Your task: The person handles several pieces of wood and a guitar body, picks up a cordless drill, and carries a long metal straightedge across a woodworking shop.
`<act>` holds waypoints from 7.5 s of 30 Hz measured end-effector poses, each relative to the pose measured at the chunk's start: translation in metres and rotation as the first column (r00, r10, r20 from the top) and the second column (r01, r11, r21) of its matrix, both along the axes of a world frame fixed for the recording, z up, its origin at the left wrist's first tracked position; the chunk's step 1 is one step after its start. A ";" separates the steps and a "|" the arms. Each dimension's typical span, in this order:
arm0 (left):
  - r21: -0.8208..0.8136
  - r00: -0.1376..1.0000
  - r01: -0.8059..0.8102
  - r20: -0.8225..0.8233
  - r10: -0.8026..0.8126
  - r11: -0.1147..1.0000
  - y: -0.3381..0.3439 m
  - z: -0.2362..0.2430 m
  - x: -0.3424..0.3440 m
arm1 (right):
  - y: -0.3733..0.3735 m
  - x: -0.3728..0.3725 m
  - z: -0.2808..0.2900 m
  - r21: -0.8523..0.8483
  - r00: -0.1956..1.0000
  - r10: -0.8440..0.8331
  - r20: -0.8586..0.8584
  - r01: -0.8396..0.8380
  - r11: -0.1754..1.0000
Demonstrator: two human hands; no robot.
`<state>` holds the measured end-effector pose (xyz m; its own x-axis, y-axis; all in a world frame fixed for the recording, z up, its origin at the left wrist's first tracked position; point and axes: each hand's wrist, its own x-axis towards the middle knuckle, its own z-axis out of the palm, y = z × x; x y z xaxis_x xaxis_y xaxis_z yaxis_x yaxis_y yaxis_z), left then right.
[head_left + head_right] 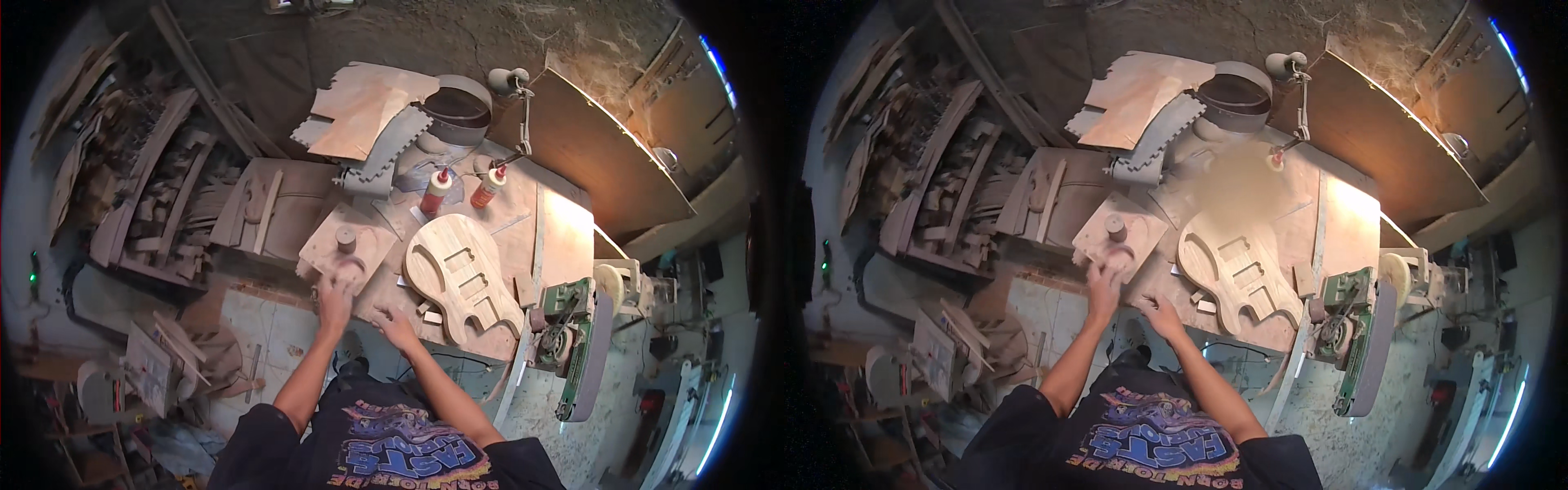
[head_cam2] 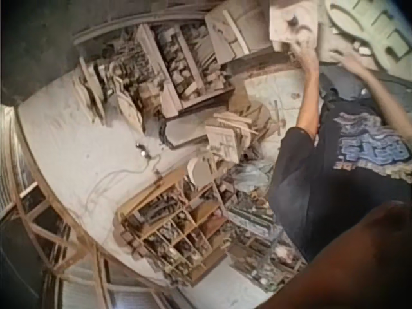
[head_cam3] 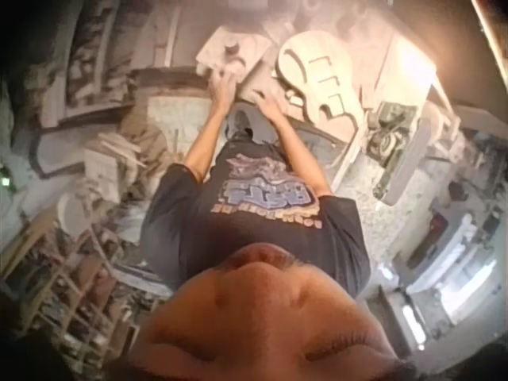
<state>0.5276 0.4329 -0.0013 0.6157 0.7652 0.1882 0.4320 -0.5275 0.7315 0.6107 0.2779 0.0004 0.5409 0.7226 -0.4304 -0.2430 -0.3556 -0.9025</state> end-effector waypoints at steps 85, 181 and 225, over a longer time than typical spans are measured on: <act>-0.599 0.985 -0.151 -0.155 0.071 0.786 0.083 0.027 -0.307 | 0.052 0.118 0.099 0.083 0.830 -0.198 0.522 0.182 0.980; -0.650 0.949 -0.087 0.176 0.261 0.755 0.374 0.027 -0.050 | 0.061 -0.036 -0.067 -0.099 0.693 -0.720 -0.027 0.715 0.692; -0.321 0.692 0.517 -0.389 -0.608 0.793 0.166 0.001 -0.131 | 0.093 0.047 -0.079 -0.041 0.146 -0.620 -0.771 0.960 0.277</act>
